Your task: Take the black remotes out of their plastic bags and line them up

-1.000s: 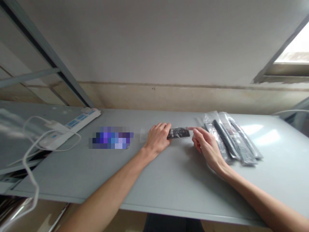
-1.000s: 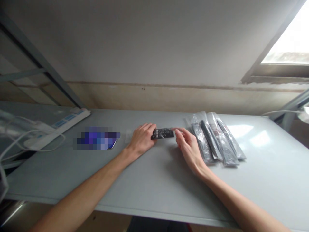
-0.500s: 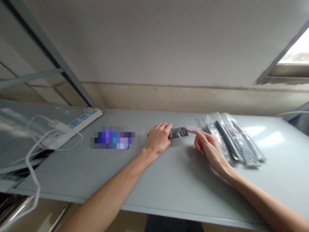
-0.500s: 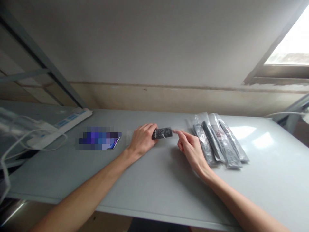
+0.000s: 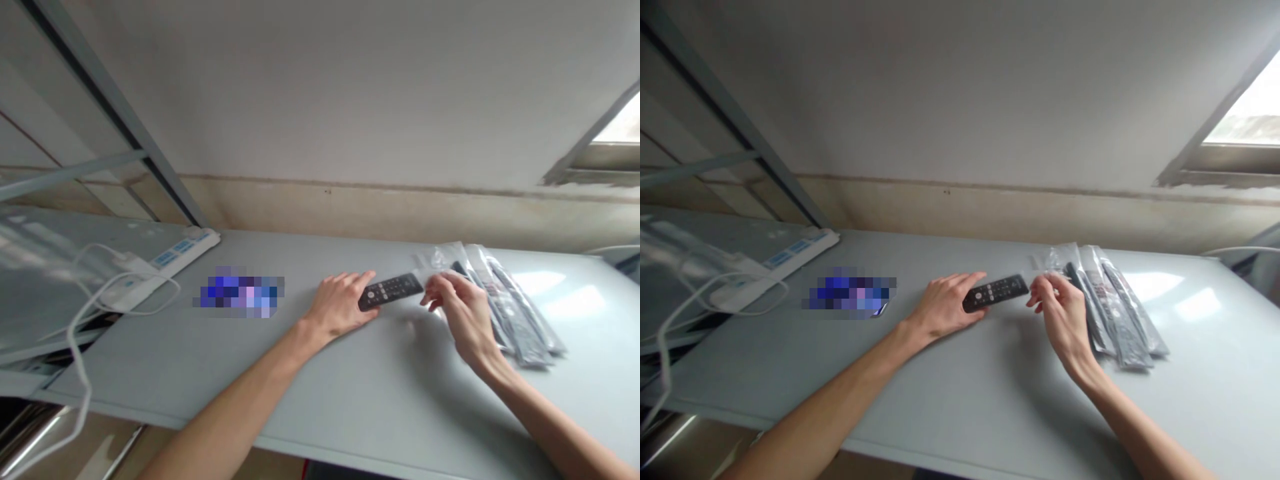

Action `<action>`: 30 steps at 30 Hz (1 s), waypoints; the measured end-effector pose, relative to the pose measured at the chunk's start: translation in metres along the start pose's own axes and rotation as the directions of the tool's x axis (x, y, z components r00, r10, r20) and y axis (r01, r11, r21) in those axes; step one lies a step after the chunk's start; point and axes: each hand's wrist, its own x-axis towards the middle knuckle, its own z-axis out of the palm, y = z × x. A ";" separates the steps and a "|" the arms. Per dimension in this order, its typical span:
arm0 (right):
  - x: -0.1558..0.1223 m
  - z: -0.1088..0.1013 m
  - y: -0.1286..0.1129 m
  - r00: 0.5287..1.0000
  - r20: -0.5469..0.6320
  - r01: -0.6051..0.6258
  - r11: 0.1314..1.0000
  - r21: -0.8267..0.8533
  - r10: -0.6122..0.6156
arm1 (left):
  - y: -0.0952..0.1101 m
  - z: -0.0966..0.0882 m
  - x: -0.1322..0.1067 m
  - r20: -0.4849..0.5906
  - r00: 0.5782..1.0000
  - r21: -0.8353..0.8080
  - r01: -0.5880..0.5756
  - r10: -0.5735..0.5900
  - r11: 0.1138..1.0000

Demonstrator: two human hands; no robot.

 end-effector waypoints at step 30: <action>0.062 -0.093 0.030 0.972 0.194 0.235 0.619 -0.749 -0.134 | 0.022 0.013 -0.003 0.109 0.860 -0.139 -0.484 0.499 0.864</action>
